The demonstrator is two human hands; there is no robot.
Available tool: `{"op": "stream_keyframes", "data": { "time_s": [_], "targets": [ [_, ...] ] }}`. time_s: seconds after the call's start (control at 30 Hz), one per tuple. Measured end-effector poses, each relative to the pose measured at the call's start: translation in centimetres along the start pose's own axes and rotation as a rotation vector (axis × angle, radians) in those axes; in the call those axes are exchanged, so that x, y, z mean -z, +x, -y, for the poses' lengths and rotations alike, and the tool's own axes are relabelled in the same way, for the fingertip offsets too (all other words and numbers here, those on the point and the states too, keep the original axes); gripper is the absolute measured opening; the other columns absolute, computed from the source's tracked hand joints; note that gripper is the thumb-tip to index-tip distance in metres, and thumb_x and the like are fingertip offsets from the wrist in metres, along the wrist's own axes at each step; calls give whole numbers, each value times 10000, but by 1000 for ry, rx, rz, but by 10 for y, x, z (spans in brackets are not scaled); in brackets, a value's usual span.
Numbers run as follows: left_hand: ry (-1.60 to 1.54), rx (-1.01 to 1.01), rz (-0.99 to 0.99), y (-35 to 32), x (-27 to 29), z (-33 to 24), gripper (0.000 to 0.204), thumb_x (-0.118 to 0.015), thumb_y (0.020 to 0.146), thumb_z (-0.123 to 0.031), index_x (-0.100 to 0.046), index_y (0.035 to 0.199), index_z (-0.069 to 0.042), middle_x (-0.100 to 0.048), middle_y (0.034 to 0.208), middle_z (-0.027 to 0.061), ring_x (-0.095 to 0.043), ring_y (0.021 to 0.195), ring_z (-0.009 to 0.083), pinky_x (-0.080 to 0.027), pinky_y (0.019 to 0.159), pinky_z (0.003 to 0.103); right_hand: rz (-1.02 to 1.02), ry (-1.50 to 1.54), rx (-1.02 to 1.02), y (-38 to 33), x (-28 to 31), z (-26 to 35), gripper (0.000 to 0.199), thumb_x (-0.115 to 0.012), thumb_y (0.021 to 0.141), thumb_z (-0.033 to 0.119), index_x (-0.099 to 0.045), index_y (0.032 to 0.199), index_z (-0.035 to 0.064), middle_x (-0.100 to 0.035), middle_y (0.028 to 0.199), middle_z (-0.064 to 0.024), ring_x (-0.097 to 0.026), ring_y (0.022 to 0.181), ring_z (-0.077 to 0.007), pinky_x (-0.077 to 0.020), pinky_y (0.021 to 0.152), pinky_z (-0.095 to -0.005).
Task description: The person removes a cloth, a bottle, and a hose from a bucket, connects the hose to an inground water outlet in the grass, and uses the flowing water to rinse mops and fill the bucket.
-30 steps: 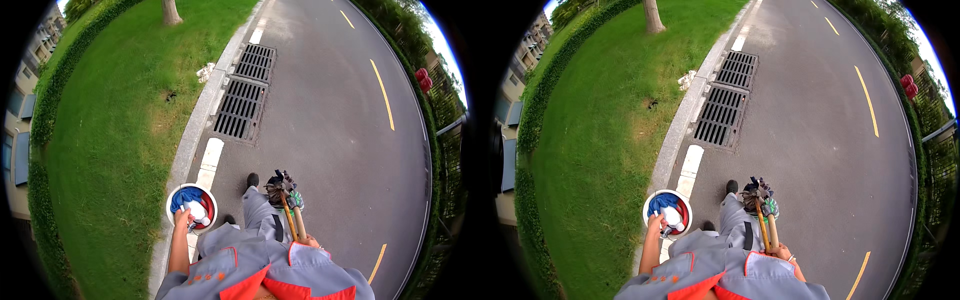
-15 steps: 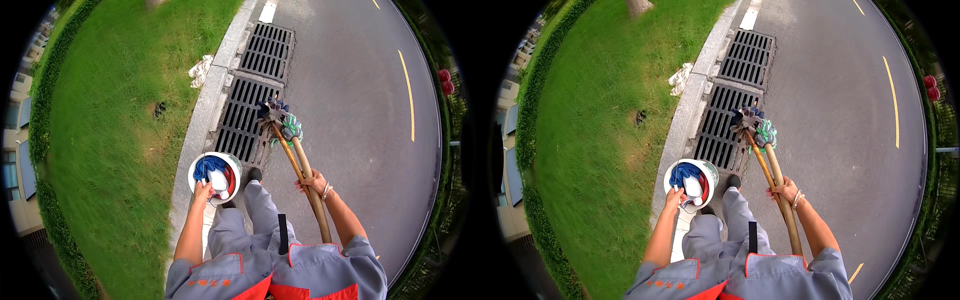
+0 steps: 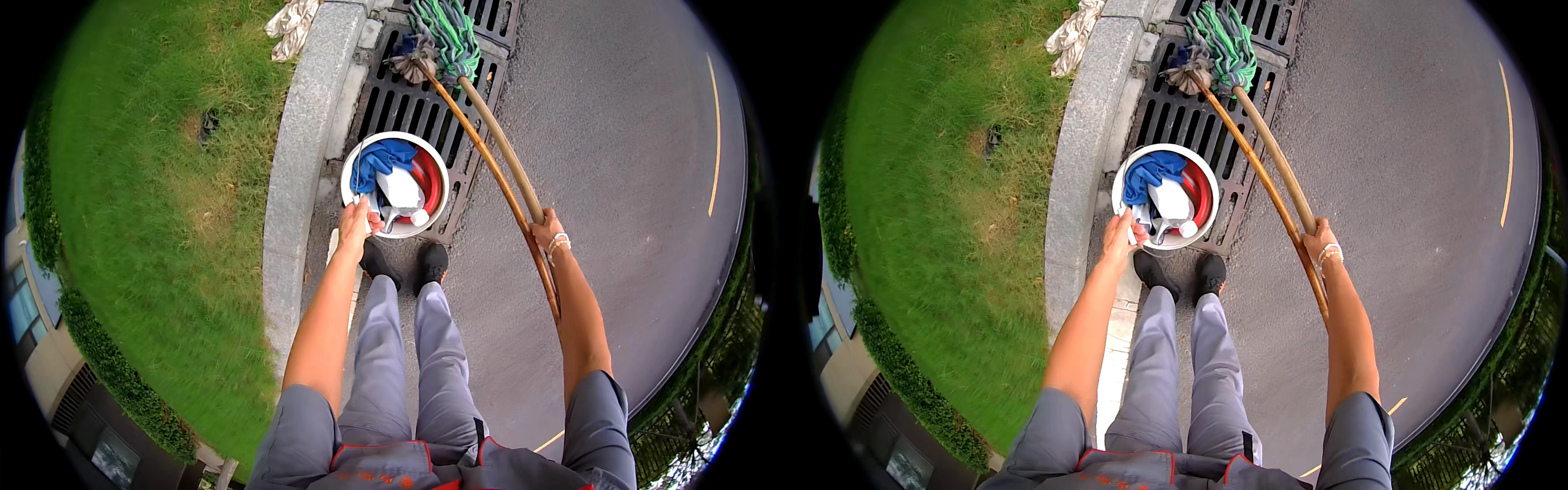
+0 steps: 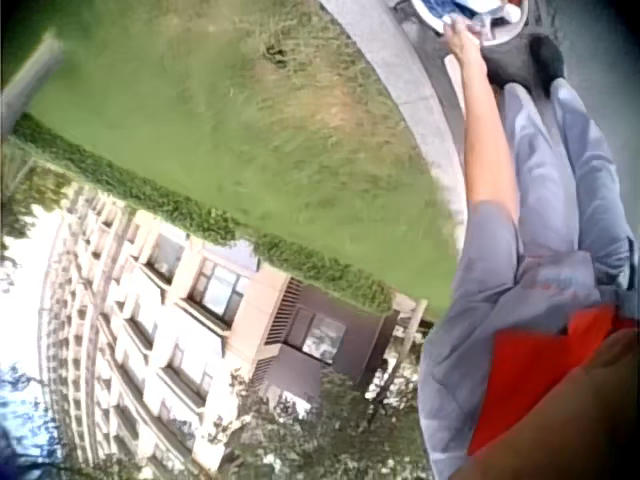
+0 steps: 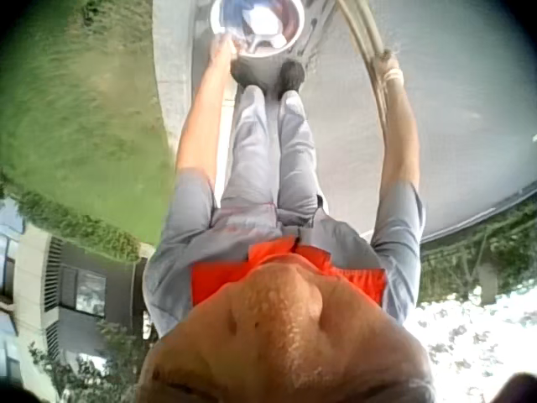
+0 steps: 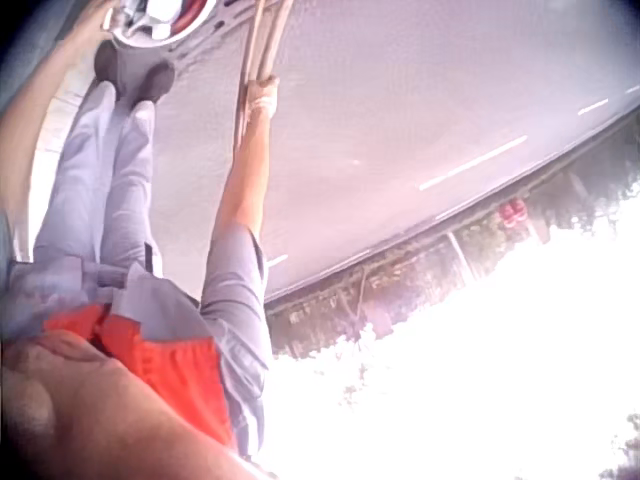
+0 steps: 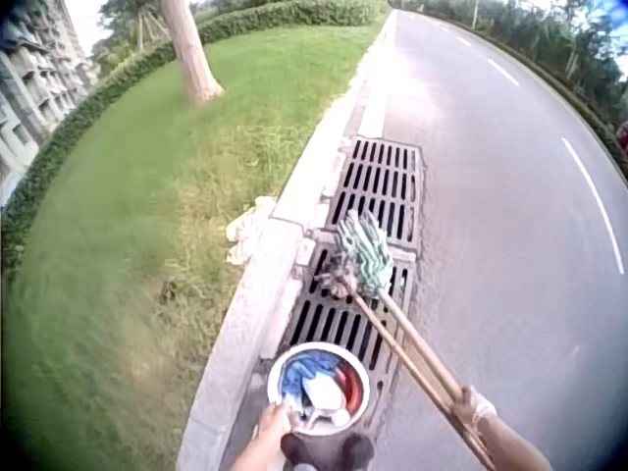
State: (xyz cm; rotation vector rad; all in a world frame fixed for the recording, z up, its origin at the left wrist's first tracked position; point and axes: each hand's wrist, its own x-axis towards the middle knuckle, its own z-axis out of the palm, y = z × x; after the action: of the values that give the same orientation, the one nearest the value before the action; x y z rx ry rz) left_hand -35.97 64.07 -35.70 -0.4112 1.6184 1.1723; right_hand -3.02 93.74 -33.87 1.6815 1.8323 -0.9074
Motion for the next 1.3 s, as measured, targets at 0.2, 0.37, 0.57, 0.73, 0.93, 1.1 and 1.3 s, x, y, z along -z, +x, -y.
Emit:
{"op": "stream_keyframes", "data": {
  "time_s": [0.2, 0.37, 0.57, 0.73, 0.93, 1.1, 1.3],
  "targets": [
    [551, -180, -328, 38, 65, 24, 307, -586, 895, -182, -476, 1141, -36, -599, 1044, 175, -607, 979, 272, -463, 841, 412, -114, -196, -58, -27, -88, -28, 505, -538, 804, 17, -425, 1290, 97, -584, 1150, -221, -554, 1104, -400, -463, 916, -469],
    [1112, -829, -411, -6, 27, 8, 480, -639, 778, -61, -437, 1213, -43, -413, 1329, 185, -443, 1202, 370, -424, 953, 448, 39, -28, 373, -72, -93, 43, 613, -657, 762, 71, -394, 1313, 136, -463, 1305, -144, -504, 1167, -360, -468, 949, -435],
    [1312, -736, -79, 32, -15, -12, 1059, -861, 588, -271, -227, 1419, -106, -147, 1483, 254, -302, 1317, 449, -349, 1070, 448, -54, -180, 647, -48, -126, 199, 686, -706, 737, 121, -386, 1342, 152, -483, 1222, -146, -529, 1095, -346, -485, 913, -428],
    [1408, -479, -85, 78, -39, 8, 1340, -902, 511, -274, 14, 1487, -205, -18, 1501, 287, -272, 1324, 473, -358, 1068, 466, -128, -13, 667, -53, -134, 213, 602, -710, 718, 225, -475, 1262, 123, -536, 1020, -181, -603, 863, -363, -527, 746, -432],
    [1546, -279, -146, 122, -16, 20, 623, -717, 714, -86, -434, 1268, -118, -540, 1080, 229, -595, 1003, 376, -507, 828, 435, -418, 200, 577, -173, -39, 144, 343, -668, 656, 69, -600, 990, 29, -570, 789, -110, -551, 633, -238, -467, 569, -337],
    [1161, -657, -74, 47, -21, 4, 341, -700, 649, -78, -558, 956, -40, -572, 944, 164, -591, 854, 370, -494, 756, 432, -323, 319, 216, -205, -45, 64, 316, -713, 686, 104, -594, 969, 30, -574, 827, -99, -570, 662, -203, -474, 568, -309],
    [651, -475, 815, -134, -47, 14, 302, -665, 628, -47, -509, 887, -35, -508, 850, 103, -565, 769, 306, -466, 668, 379, -270, 60, 156, -114, -150, -5, 387, -759, 684, 212, -571, 996, 82, -591, 924, -149, -603, 856, -347, -505, 706, -425]
  ]
}}
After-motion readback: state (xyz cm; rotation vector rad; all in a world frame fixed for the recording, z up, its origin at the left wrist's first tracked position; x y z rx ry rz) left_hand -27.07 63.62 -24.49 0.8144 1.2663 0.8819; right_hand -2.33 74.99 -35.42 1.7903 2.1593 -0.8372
